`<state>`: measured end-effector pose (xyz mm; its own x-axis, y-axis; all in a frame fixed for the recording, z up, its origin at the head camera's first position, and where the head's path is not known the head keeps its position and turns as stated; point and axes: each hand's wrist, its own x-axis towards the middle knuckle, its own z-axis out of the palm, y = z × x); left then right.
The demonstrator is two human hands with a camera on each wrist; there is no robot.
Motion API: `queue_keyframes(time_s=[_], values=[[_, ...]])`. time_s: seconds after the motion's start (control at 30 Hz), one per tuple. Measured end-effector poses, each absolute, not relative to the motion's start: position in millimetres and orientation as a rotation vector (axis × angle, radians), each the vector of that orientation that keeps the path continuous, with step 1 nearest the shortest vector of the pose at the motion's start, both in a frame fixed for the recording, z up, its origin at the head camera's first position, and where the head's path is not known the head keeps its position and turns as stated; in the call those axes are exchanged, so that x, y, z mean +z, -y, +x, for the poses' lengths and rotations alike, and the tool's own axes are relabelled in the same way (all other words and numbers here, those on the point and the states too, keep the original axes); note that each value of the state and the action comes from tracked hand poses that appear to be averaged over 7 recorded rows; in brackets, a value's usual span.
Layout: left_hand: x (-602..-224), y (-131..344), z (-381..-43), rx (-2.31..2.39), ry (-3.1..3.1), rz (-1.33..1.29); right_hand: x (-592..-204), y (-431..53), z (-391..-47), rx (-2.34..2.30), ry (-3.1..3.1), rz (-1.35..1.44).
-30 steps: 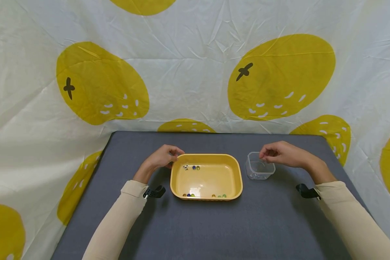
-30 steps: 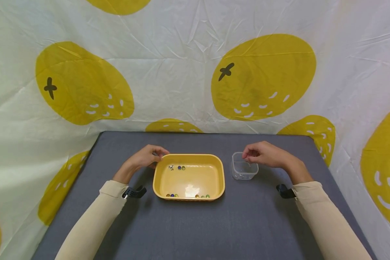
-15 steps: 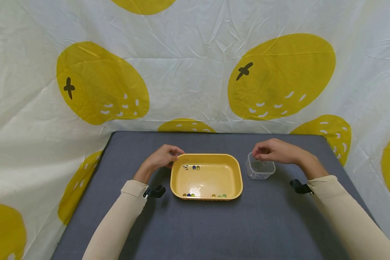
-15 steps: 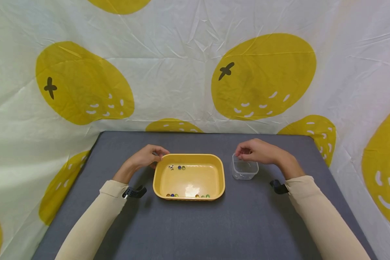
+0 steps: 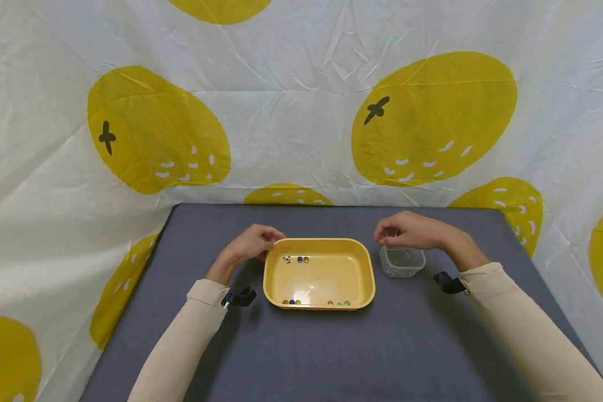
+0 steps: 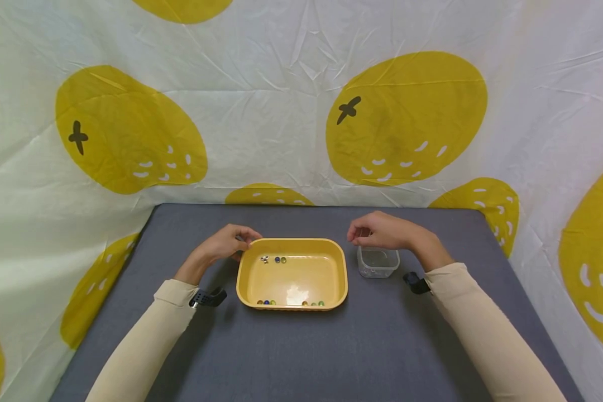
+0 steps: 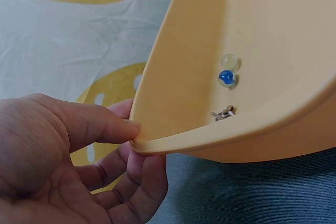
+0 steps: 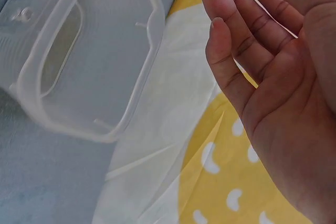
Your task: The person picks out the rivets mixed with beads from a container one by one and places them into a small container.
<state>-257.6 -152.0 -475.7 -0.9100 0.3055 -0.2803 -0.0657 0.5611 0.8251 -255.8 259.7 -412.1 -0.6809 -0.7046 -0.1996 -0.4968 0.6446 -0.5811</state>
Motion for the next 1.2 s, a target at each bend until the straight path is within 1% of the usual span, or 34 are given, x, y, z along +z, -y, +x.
queue_keyframes(time_s=[0.43,1.2], values=[[-477.2,152.2,-257.9,1.294,-2.413,0.201,-415.5,-231.2,-264.6,-0.608,-2.423,-1.077],[-476.3,152.1,-257.3,1.293,-2.405,0.204,-421.0,-185.0,-270.2,-0.539,-2.35,-1.202]])
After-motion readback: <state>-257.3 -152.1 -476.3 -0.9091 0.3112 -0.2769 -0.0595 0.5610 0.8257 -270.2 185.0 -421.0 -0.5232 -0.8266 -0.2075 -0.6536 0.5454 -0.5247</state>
